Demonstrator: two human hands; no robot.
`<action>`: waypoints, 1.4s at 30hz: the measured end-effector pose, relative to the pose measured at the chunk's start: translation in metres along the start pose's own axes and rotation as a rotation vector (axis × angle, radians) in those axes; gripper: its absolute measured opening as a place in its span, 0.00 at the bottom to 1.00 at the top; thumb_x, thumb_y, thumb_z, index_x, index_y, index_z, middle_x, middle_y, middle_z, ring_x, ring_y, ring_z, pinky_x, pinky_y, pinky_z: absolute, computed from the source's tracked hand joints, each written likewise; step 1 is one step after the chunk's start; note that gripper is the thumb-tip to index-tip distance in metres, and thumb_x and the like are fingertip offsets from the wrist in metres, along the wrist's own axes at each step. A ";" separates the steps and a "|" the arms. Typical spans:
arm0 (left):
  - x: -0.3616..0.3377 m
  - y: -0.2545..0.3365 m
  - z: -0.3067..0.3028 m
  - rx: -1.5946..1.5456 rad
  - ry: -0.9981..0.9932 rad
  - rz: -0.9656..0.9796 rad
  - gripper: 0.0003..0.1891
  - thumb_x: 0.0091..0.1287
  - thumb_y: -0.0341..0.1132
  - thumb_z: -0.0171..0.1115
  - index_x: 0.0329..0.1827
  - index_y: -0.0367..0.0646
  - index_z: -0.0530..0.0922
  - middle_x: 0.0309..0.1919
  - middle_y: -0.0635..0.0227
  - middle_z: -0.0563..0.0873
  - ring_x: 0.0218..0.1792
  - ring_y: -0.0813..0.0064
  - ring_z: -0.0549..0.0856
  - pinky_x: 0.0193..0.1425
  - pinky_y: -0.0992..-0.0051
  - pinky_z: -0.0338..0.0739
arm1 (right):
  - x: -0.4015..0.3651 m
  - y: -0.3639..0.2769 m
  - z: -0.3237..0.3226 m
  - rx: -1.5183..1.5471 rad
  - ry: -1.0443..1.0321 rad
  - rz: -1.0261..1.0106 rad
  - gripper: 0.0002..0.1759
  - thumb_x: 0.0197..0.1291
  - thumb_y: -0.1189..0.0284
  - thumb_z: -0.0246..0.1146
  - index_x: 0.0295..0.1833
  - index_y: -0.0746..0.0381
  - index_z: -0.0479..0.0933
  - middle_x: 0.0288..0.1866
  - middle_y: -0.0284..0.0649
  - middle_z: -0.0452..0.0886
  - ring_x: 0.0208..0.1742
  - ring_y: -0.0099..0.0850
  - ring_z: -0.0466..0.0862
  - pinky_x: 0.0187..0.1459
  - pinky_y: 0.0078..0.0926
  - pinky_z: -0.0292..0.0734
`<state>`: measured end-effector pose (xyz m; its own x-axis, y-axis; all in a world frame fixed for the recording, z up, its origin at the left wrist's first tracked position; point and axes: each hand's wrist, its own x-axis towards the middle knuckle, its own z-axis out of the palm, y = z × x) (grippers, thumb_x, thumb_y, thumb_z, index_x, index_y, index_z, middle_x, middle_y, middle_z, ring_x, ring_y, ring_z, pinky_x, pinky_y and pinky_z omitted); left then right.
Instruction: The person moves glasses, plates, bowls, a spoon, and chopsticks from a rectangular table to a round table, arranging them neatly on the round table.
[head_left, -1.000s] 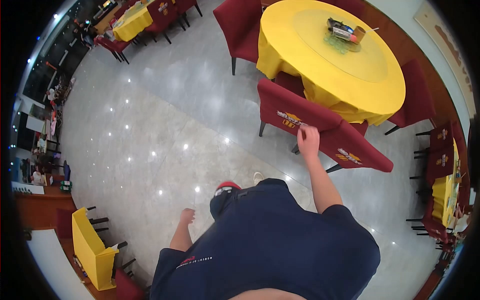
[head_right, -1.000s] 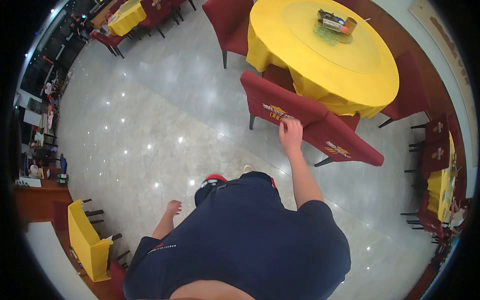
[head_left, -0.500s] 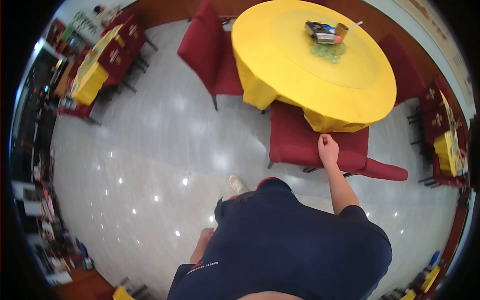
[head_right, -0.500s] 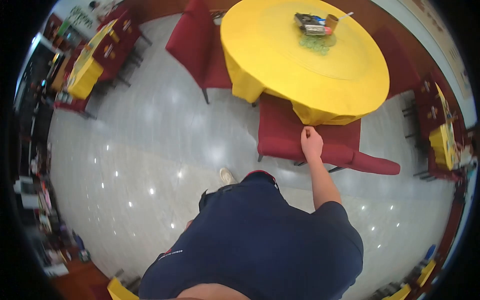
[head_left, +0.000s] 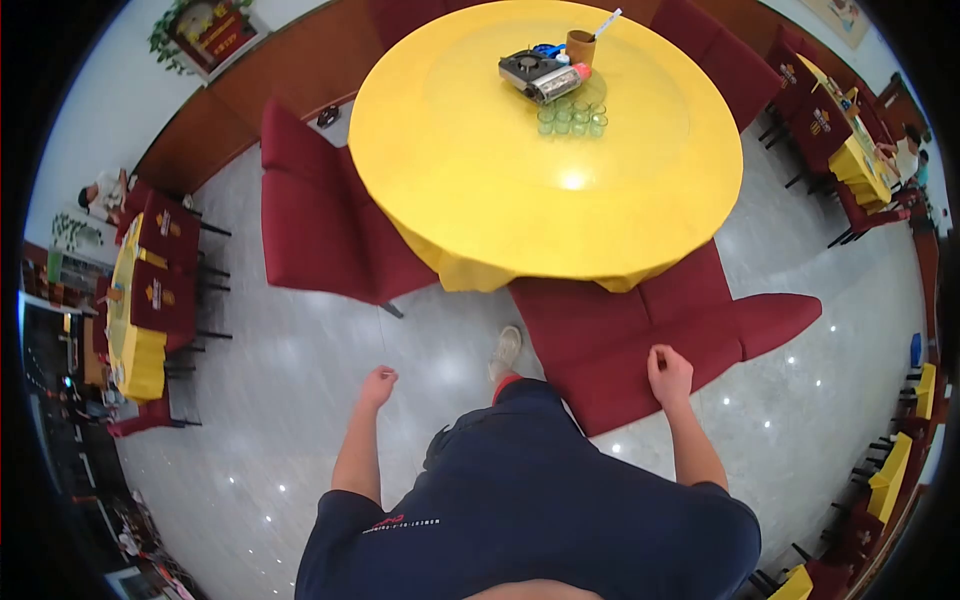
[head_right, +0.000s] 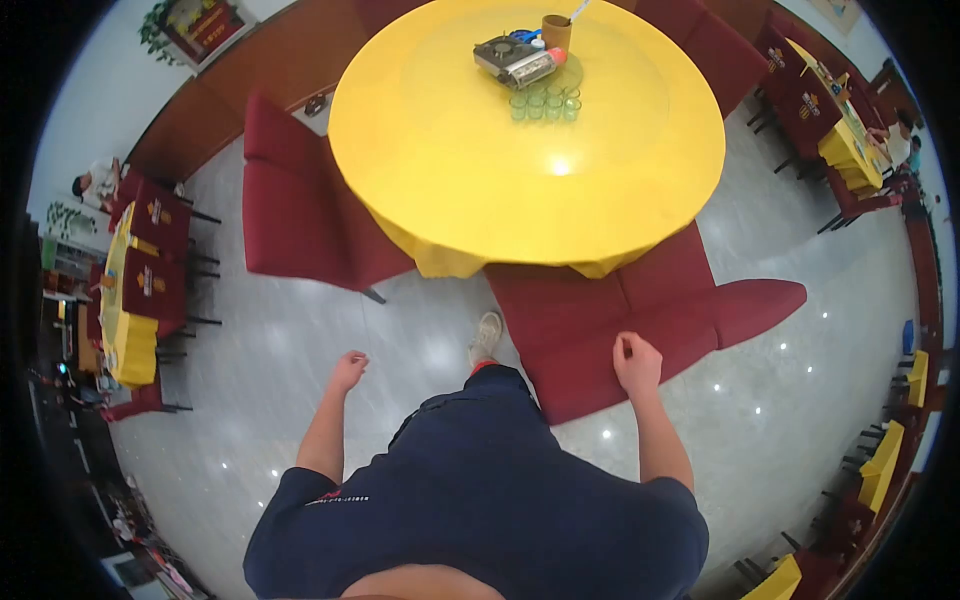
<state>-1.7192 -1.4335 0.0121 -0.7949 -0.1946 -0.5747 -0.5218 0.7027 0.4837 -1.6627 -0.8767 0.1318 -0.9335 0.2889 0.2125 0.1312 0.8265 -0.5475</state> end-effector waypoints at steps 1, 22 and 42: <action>0.011 0.025 -0.004 0.012 -0.001 0.005 0.17 0.54 0.42 0.57 0.42 0.40 0.75 0.34 0.57 0.81 0.39 0.63 0.80 0.43 0.70 0.73 | -0.002 0.001 -0.001 0.011 -0.015 0.026 0.03 0.49 0.74 0.59 0.31 0.61 0.75 0.22 0.40 0.78 0.24 0.33 0.79 0.27 0.25 0.74; 0.198 0.390 0.007 0.188 -0.562 0.822 0.14 0.55 0.39 0.57 0.41 0.41 0.75 0.34 0.62 0.81 0.36 0.66 0.80 0.42 0.71 0.73 | 0.033 -0.023 0.049 -0.086 0.204 0.853 0.09 0.52 0.69 0.56 0.34 0.64 0.76 0.28 0.45 0.79 0.30 0.38 0.80 0.34 0.28 0.73; 0.327 0.574 0.090 0.528 -0.202 0.662 0.17 0.50 0.34 0.51 0.46 0.50 0.73 0.39 0.58 0.79 0.41 0.59 0.79 0.43 0.64 0.74 | 0.495 0.031 0.203 -0.310 -0.580 0.238 0.21 0.44 0.69 0.56 0.49 0.52 0.70 0.40 0.45 0.77 0.43 0.40 0.77 0.43 0.36 0.73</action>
<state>-2.2512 -1.0320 0.0422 -0.7879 0.4560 -0.4139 0.2797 0.8638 0.4192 -2.1880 -0.8059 0.0557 -0.8835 0.2458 -0.3987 0.3629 0.8974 -0.2511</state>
